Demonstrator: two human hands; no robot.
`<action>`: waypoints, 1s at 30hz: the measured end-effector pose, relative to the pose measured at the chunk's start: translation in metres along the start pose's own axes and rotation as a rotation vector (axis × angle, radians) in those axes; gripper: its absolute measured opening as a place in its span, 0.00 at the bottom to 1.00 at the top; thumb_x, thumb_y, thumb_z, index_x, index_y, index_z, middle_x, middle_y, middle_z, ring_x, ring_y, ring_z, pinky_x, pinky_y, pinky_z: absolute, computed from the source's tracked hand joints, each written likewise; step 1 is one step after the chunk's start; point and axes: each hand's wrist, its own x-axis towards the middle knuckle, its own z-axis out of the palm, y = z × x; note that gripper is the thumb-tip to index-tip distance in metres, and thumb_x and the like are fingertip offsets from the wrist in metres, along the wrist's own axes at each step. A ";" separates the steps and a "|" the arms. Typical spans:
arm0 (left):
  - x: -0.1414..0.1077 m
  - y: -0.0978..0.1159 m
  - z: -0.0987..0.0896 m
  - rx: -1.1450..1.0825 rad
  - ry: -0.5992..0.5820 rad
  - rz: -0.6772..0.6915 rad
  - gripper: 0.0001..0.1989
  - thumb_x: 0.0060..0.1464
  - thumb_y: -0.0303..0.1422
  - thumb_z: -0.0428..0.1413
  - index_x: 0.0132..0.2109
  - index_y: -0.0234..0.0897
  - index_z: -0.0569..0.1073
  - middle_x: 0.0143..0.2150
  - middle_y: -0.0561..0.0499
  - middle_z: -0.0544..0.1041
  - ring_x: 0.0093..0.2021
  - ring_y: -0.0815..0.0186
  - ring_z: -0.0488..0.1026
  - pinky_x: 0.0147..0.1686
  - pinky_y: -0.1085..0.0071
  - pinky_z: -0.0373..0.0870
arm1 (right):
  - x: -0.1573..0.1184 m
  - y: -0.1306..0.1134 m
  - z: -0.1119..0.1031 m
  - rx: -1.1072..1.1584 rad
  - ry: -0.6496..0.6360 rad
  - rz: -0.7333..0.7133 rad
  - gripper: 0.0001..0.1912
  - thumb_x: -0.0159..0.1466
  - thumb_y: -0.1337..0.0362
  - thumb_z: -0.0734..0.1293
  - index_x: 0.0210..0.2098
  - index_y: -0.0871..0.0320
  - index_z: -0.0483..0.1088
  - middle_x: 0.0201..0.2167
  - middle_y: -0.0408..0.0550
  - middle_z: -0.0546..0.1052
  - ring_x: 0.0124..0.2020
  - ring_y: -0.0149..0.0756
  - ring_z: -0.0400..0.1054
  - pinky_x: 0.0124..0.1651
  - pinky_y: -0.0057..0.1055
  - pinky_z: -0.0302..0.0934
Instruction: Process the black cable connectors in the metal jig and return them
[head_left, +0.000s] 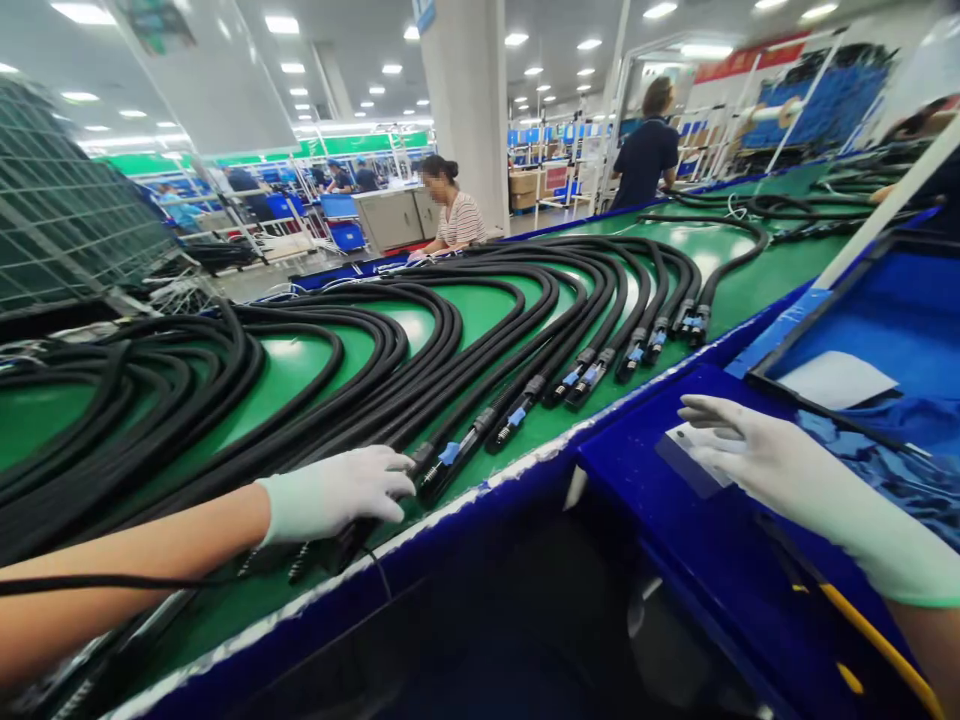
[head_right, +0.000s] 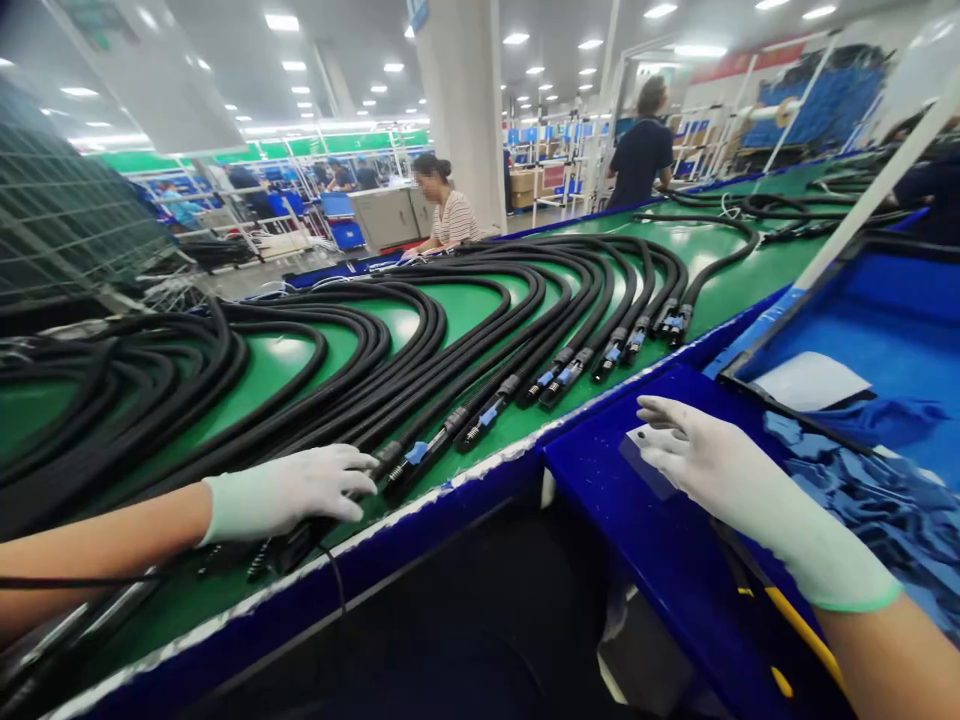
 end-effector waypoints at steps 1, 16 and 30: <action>-0.002 -0.008 0.004 -0.060 0.037 -0.082 0.28 0.53 0.16 0.55 0.53 0.52 0.81 0.60 0.49 0.79 0.65 0.56 0.71 0.66 0.58 0.65 | 0.004 0.006 0.000 -0.105 0.018 -0.032 0.35 0.61 0.55 0.68 0.66 0.53 0.65 0.60 0.61 0.76 0.56 0.54 0.76 0.57 0.45 0.72; 0.039 -0.149 0.082 0.139 0.129 -0.649 0.38 0.58 0.43 0.57 0.73 0.40 0.62 0.77 0.40 0.55 0.75 0.41 0.52 0.71 0.45 0.52 | 0.032 0.015 0.024 -0.832 0.012 -0.085 0.38 0.57 0.53 0.71 0.64 0.62 0.70 0.66 0.62 0.68 0.60 0.60 0.66 0.63 0.47 0.60; -0.024 -0.063 0.075 -0.046 0.312 -0.729 0.27 0.57 0.42 0.59 0.62 0.40 0.77 0.66 0.42 0.74 0.70 0.45 0.64 0.71 0.50 0.57 | 0.037 -0.089 0.102 -0.661 -0.037 -0.598 0.28 0.60 0.67 0.68 0.61 0.58 0.71 0.63 0.56 0.72 0.63 0.50 0.63 0.65 0.46 0.56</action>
